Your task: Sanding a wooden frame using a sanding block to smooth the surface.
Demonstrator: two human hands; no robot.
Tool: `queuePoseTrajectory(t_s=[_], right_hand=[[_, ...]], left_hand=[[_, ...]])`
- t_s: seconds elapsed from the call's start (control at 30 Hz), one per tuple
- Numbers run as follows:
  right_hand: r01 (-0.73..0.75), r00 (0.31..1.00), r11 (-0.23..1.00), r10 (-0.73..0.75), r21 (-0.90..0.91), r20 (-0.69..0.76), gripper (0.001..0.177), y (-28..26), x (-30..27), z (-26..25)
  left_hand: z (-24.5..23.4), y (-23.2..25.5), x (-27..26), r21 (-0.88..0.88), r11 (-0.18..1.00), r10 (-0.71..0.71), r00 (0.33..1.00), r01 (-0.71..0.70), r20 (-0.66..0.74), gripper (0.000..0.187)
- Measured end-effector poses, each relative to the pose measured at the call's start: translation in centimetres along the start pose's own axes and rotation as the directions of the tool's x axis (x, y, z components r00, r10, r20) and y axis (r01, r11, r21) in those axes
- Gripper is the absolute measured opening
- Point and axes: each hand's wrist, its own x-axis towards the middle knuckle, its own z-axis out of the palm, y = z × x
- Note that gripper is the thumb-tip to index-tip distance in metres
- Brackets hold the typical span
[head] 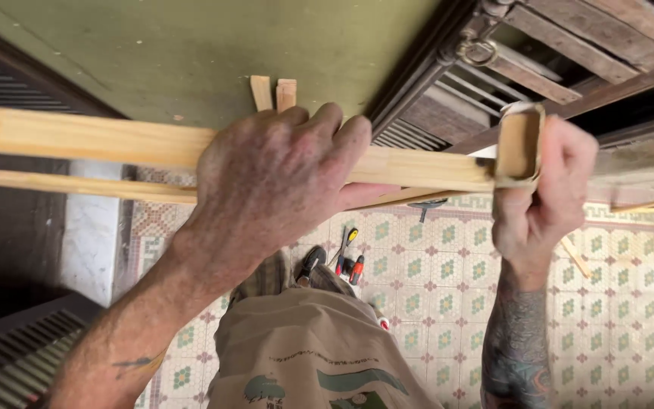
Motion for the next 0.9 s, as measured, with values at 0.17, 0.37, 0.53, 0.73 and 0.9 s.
queuePoseTrajectory(t_s=[0.17,0.37,0.53,0.73,0.9], right_hand=[[0.214,0.975,0.976,-0.216,-0.037,-0.052,0.038,0.0,0.1,0.1],[0.249,0.885,0.948,-0.306,-0.201,-0.351,0.051,0.8,-0.2,3.5],[0.06,0.914,0.957,-0.167,-0.284,-0.37,0.053,-0.3,-2.4,5.1],[0.19,0.89,0.928,-0.301,-0.321,-0.343,0.04,0.3,-3.9,5.7],[0.153,0.805,0.918,-0.33,-0.365,-0.493,0.047,0.4,-2.9,7.6]], left_hand=[[0.4,-0.6,-0.1,-0.042,0.999,0.035,0.995,-0.032,0.095,0.076],[0.2,-0.6,0.3,-0.013,1.0,0.025,0.998,-0.024,0.065,0.075],[0.4,-1.4,0.8,0.003,1.0,0.016,0.989,-0.017,0.148,0.073],[0.8,-1.6,0.8,0.018,0.999,0.048,0.984,-0.051,0.171,0.076],[0.2,-1.8,0.1,0.1,0.991,0.076,0.992,-0.086,0.098,0.072]])
